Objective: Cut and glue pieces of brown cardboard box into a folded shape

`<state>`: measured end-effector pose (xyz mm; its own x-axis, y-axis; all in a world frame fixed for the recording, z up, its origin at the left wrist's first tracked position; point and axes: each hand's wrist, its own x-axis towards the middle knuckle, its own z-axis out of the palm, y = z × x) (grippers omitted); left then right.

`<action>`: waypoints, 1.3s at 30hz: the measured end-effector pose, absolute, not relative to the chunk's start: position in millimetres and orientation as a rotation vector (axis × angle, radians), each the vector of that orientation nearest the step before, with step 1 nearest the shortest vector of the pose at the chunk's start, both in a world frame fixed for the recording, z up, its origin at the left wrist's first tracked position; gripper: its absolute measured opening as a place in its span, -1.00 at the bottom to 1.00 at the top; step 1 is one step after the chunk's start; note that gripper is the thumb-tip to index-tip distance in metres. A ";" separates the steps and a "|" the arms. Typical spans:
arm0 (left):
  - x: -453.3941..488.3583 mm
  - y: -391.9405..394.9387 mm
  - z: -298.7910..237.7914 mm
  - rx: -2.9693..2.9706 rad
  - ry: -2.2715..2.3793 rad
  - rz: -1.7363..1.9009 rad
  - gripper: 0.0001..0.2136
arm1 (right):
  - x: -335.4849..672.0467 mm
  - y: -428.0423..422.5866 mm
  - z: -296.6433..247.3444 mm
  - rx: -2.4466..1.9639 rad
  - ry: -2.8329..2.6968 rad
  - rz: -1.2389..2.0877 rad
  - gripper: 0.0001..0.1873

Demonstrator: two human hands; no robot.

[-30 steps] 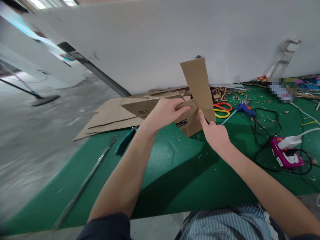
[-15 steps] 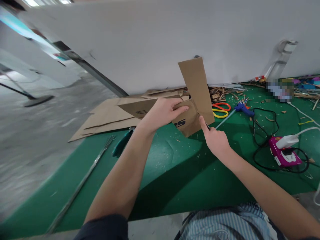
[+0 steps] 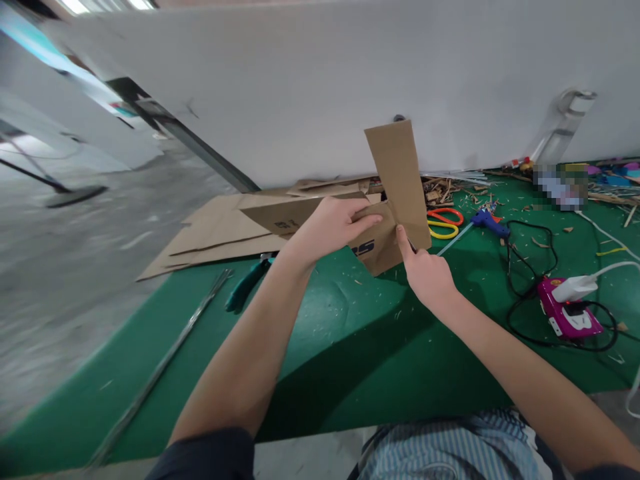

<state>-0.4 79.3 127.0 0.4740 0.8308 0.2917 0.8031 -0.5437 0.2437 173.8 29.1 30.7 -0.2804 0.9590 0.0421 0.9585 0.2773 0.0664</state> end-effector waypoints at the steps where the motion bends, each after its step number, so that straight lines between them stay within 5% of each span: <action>1: -0.2 79.0 126.9 2.633 1.462 0.577 -0.70 | 174.2 28.8 28.9 1.883 2.507 0.130 -0.17; 39: 0.3 81.6 127.0 2.601 1.458 0.608 -0.68 | 184.9 8.5 3.9 1.777 2.451 0.057 -0.14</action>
<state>0.3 81.6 127.0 0.4623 0.8365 0.2941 0.7974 -0.5373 0.2747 184.9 8.5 3.9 -0.3071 0.9491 -0.0699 0.9448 0.3129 0.0971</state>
